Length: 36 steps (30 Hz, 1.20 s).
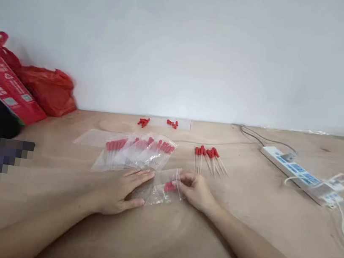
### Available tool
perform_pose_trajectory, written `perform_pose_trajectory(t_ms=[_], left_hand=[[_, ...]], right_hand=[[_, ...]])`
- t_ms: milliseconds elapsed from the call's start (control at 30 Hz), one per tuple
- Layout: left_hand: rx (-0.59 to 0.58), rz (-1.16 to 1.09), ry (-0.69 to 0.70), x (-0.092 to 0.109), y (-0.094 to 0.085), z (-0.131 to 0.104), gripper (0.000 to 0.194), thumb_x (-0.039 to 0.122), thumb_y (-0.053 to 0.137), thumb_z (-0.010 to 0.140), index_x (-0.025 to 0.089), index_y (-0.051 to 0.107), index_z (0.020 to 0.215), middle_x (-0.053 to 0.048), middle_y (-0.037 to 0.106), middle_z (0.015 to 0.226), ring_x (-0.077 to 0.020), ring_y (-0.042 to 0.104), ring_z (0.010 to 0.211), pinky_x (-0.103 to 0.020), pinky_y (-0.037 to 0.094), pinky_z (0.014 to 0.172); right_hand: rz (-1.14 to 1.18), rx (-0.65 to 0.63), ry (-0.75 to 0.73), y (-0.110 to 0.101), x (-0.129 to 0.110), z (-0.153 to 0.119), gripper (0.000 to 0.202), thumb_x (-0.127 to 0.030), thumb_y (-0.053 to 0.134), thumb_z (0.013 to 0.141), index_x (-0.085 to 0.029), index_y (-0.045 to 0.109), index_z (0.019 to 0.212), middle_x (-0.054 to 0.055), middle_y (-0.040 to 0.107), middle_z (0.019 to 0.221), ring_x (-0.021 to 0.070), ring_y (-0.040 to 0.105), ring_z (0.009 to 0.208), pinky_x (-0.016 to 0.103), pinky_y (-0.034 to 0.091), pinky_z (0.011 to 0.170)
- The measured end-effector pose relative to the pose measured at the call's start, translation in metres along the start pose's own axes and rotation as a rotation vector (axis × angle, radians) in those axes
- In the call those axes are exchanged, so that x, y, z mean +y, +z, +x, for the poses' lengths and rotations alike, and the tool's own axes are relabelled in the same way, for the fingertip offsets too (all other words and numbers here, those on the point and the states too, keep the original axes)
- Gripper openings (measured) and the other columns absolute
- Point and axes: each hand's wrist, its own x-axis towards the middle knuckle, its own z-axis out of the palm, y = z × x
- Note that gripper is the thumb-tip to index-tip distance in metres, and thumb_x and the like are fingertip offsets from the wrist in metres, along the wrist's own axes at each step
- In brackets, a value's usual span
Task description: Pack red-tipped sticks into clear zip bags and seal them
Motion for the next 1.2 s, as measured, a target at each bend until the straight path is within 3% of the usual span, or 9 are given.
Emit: perform_pose_trajectory(t_ms=[133,267,333,467,533,667,833,1000,1200], left_hand=[[0.014,-0.025,0.001,-0.001,0.001,0.001,0.062,0.047,0.04,0.083,0.02,0.019,0.134,-0.004,0.023,0.14,-0.0205,0.02,0.128,-0.039,0.017,0.106],[0.033,-0.047,0.019,-0.002,0.002,0.001,0.06,0.047,0.04,0.082,0.022,0.02,0.133,-0.003,0.024,0.139,-0.0212,0.021,0.128,-0.04,0.017,0.106],[0.034,-0.046,0.02,-0.003,0.003,0.001,0.06,0.047,0.041,0.083,0.022,0.021,0.133,-0.004,0.024,0.139,-0.0214,0.021,0.128,-0.04,0.017,0.106],[0.022,-0.032,0.017,-0.003,0.003,0.001,0.061,0.047,0.04,0.083,0.021,0.02,0.133,-0.005,0.024,0.14,-0.0204,0.02,0.128,-0.04,0.017,0.106],[0.017,-0.029,0.015,-0.003,0.003,0.0,0.061,0.048,0.04,0.082,0.02,0.021,0.133,-0.005,0.024,0.14,-0.02,0.02,0.128,-0.039,0.017,0.106],[0.014,-0.03,0.015,-0.003,0.002,0.001,0.06,0.047,0.04,0.083,0.021,0.021,0.133,-0.003,0.023,0.14,-0.0193,0.019,0.129,-0.039,0.016,0.106],[0.015,-0.031,0.015,-0.004,0.003,0.001,0.06,0.047,0.04,0.083,0.021,0.02,0.133,-0.004,0.023,0.14,-0.019,0.019,0.129,-0.038,0.015,0.107],[0.016,-0.021,0.015,-0.003,0.003,0.001,0.06,0.048,0.04,0.083,0.021,0.02,0.133,-0.004,0.023,0.14,-0.0187,0.018,0.129,-0.039,0.016,0.107],[0.028,-0.034,0.019,-0.003,0.002,0.001,0.06,0.046,0.042,0.082,0.022,0.021,0.133,-0.003,0.024,0.139,-0.0196,0.02,0.128,-0.039,0.017,0.106]], right_hand=[[-0.083,0.082,-0.003,-0.017,-0.001,0.006,0.026,-0.038,0.048,0.077,-0.019,0.066,0.075,0.005,0.063,0.084,0.0183,0.058,0.078,0.03,0.045,0.069],[-0.379,0.535,0.25,-0.07,0.024,0.028,0.025,-0.038,0.051,0.072,-0.017,0.064,0.077,0.006,0.064,0.076,0.0188,0.058,0.069,0.028,0.043,0.061],[-0.542,0.647,0.402,-0.097,0.041,0.04,0.028,-0.036,0.055,0.068,-0.014,0.062,0.084,0.009,0.064,0.084,0.0208,0.058,0.076,0.029,0.042,0.064],[-0.496,0.483,0.623,-0.12,0.066,0.053,0.044,-0.035,0.058,0.065,-0.01,0.057,0.101,0.012,0.064,0.089,0.0193,0.059,0.073,0.026,0.043,0.061],[-0.479,0.448,0.64,-0.119,0.07,0.055,0.044,-0.033,0.059,0.064,-0.011,0.056,0.102,0.011,0.064,0.089,0.0188,0.059,0.073,0.026,0.042,0.061],[-0.442,0.523,0.615,-0.121,0.067,0.054,0.034,-0.027,0.06,0.063,-0.012,0.06,0.093,0.01,0.063,0.084,0.0204,0.057,0.077,0.027,0.041,0.064],[0.005,0.553,0.528,-0.12,0.048,0.042,0.02,-0.028,0.057,0.066,-0.016,0.061,0.082,0.001,0.053,0.06,0.0113,0.047,0.053,0.023,0.036,0.047],[0.689,0.43,0.206,-0.082,0.027,0.026,0.024,-0.037,0.065,0.063,-0.019,0.054,0.075,-0.004,0.048,0.059,0.0064,0.041,0.047,0.018,0.032,0.04],[0.822,0.515,0.169,-0.038,0.029,0.022,0.029,-0.039,0.067,0.062,-0.021,0.046,0.07,-0.004,0.054,0.064,0.0066,0.047,0.048,0.019,0.037,0.041]])
